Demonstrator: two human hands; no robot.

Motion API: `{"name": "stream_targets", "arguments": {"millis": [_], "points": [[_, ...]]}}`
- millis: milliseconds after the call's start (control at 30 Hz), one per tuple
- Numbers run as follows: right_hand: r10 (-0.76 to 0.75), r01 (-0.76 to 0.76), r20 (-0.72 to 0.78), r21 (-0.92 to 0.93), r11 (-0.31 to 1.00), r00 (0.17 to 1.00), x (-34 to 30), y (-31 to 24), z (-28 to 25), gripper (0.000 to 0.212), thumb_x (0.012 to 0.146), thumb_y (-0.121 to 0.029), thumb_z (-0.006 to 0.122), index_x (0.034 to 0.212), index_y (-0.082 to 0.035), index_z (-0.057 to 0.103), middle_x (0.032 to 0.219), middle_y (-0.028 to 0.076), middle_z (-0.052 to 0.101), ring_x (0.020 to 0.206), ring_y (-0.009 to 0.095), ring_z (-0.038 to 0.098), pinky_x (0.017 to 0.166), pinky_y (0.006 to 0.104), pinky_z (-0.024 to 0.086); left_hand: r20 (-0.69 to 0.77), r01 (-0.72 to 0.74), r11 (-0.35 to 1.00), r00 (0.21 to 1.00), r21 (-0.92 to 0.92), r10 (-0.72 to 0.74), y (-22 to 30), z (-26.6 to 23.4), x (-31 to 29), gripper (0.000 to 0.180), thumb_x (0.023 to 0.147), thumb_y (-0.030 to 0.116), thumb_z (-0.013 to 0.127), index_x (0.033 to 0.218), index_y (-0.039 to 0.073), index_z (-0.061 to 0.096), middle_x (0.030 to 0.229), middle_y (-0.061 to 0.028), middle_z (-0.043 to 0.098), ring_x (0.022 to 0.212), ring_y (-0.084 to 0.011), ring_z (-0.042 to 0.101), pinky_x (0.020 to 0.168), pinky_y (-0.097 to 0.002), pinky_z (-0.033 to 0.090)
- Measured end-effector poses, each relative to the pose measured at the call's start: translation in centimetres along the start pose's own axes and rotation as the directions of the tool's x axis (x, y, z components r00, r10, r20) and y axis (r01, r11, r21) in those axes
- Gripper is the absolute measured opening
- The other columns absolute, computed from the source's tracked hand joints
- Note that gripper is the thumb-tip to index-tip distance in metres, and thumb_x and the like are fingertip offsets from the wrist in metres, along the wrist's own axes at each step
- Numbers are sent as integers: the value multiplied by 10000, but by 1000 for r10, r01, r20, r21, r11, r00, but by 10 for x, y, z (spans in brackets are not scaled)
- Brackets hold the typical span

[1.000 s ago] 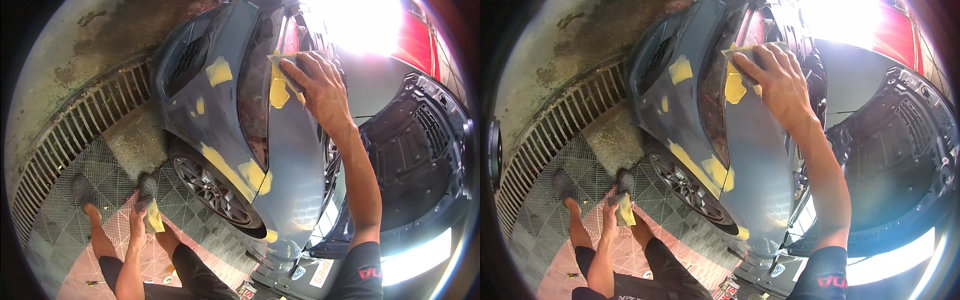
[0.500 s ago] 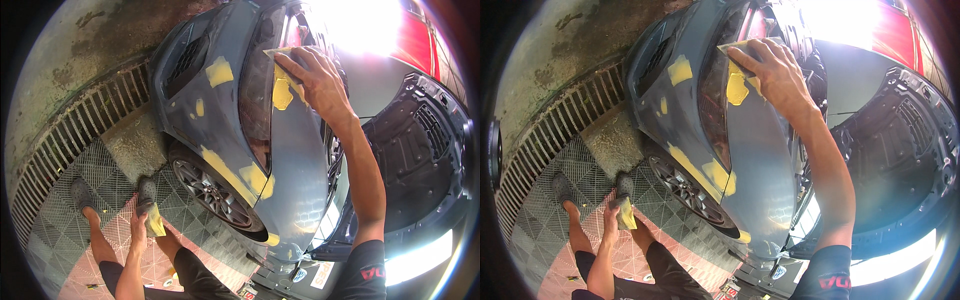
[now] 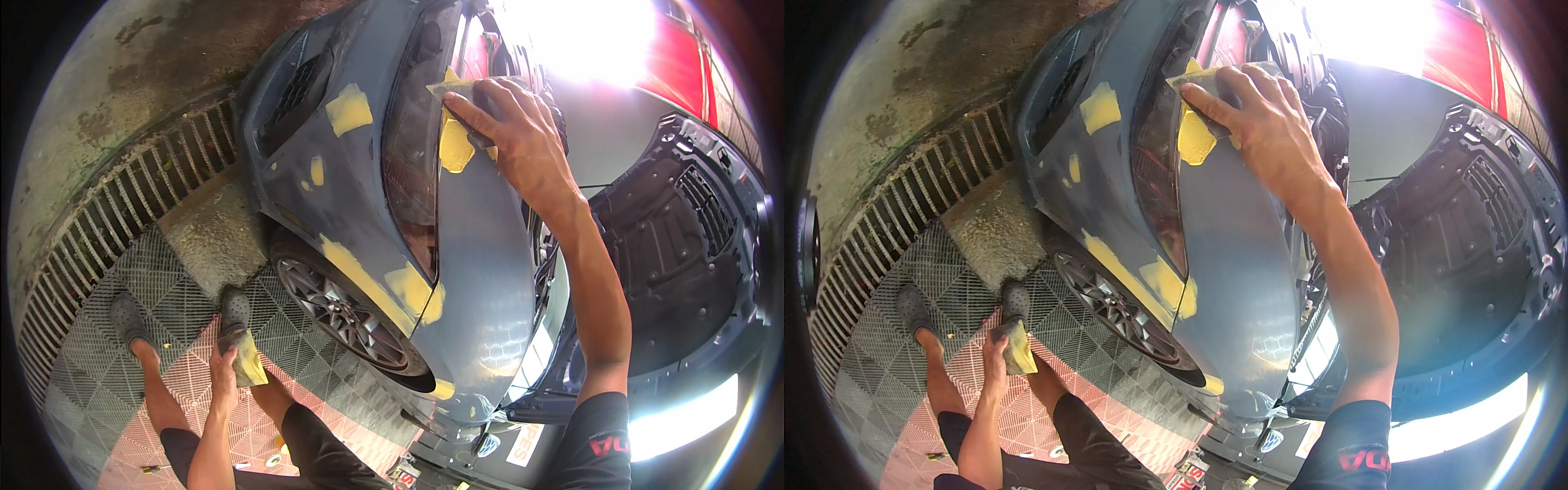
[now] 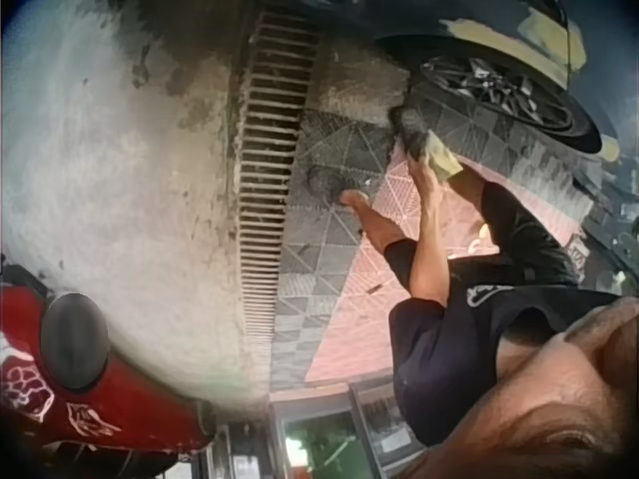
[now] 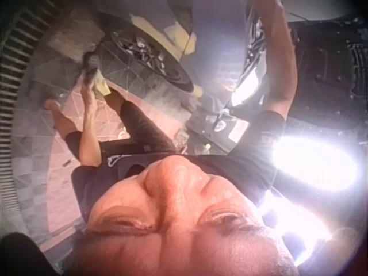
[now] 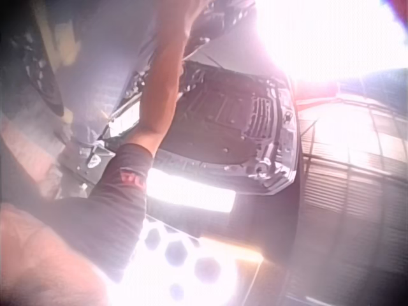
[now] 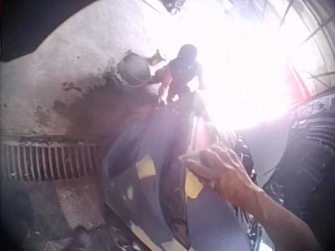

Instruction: The person sands yellow filler patches on the front bumper and fender of a dark gray car using a sanding block and sandpaper. The person moves around the front of the vehicle, sanding different areas of the filler to smooth the surface.

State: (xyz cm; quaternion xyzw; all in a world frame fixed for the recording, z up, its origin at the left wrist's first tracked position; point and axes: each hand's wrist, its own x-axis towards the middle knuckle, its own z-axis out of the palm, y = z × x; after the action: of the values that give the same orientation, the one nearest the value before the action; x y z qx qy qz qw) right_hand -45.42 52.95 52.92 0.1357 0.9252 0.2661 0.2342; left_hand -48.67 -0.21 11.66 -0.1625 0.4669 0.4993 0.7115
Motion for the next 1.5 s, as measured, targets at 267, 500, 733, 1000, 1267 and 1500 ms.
{"name": "stream_targets", "arguments": {"millis": [267,500,733,1000,1267,1500], "points": [[36,-39,67,43,998,997,-24,-28,-20,717,896,-95,862,1539,-376,715,1562,98,595,1522,352,535,1266,547,450,5,9,1000,1000,-9,-9,-4,3,-1,554,1057,285,702,1517,5,573,1368,-117,704,1236,-221,665,1124,-374,502],[59,-67,126,60,996,990,-46,-55,-36,687,895,-108,841,1521,-362,721,1550,126,577,1513,372,516,1259,582,428,7,7,1000,1000,0,-7,-4,9,-3,533,1060,303,699,1492,15,579,1314,-101,709,1193,-217,688,1079,-377,539],[4,-2,187,-9,1000,982,-76,-68,-45,587,974,-155,732,1519,-370,692,1517,131,603,1474,392,532,1233,630,416,11,-9,1000,1000,29,9,-7,12,0,546,1066,316,689,1507,14,579,1351,-104,709,1207,-219,694,1090,-371,539],[43,-45,32,37,998,999,-30,-33,-35,642,939,-90,744,1521,-357,703,1469,98,610,1444,335,561,1202,553,435,-4,-16,999,1000,38,16,-7,14,5,540,1054,312,682,1483,-2,585,1311,-121,715,1168,-237,707,1047,-382,560],[56,-56,31,7,998,998,7,-5,-9,786,878,-33,884,1556,-388,706,1523,71,632,1458,315,580,1201,532,476,-3,-20,1000,1000,18,21,-3,12,12,524,1057,286,682,1484,1,580,1319,-117,714,1174,-230,698,1052,-381,549],[53,-54,26,43,998,998,16,-2,-2,749,931,-19,770,1580,-383,679,1515,47,607,1465,293,550,1228,512,433,16,21,998,1000,-52,-20,-3,8,17,561,1057,250,685,1542,-6,567,1404,-104,698,1253,-221,660,1131,-372,490]]}}
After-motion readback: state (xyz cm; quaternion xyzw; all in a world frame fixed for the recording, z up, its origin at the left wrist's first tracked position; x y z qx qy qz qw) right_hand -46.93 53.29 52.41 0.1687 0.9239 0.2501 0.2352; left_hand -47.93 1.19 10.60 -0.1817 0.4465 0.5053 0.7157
